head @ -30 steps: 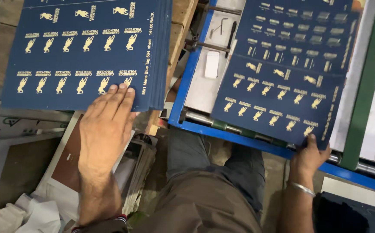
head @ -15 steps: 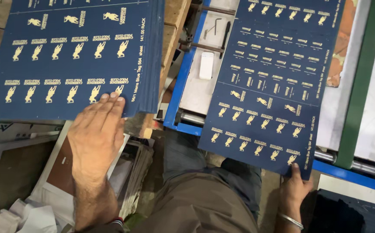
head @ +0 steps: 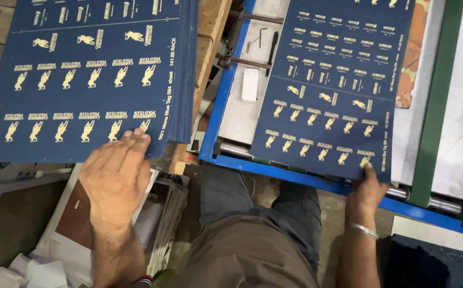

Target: The person repeatedly picks up blue printed sheets from a stack on the left and places them onto a conveyor belt on the right. The sheets move through a machine with rollers. The person maintains a steady rhythm, feeding the machine one sheet at a time.

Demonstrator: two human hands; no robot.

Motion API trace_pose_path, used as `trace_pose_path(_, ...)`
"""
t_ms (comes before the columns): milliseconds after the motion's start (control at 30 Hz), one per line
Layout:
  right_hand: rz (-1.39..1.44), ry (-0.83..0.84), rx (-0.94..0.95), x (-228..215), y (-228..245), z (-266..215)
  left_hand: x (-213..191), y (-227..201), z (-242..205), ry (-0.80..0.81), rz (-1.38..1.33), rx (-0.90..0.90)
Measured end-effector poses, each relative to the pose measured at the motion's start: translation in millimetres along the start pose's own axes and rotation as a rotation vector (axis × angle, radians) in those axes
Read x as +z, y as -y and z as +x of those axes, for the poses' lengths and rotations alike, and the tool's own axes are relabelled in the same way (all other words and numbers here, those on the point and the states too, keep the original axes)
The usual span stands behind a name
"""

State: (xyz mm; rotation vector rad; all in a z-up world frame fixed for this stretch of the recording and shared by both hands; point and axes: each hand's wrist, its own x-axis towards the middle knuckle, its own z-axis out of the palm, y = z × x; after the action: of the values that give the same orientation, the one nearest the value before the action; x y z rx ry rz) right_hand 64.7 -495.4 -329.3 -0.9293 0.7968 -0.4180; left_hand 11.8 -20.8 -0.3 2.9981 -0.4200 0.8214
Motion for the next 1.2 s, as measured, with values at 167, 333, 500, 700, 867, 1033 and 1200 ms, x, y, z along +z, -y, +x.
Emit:
trace_pose_path(167,-0.001,0.177,0.114,-3,-20,23,-2,0,-1,0.013,-0.002,-0.013)
trace_pose_path(333,-0.052,0.373,0.105,-12,-20,13,-8,-3,2,0.06,0.008,-0.033)
trace_pose_path(500,-0.159,0.403,0.114,4,-4,-27,-20,-1,8,0.125,-0.089,-0.039)
trace_pose_path(700,-0.134,0.691,0.204,66,29,-99,-30,18,21,-0.111,-0.346,-0.176)
trace_pose_path(867,-0.014,1.241,0.267,145,78,-206,-10,-28,31,-0.071,-0.234,0.029)
trace_pose_path(1033,0.141,1.002,0.579,198,80,-281,-10,-69,40,0.279,-0.313,0.198)
trace_pose_path(1200,0.143,0.59,0.403,193,78,-237,-33,-42,35,0.342,-0.287,0.16)
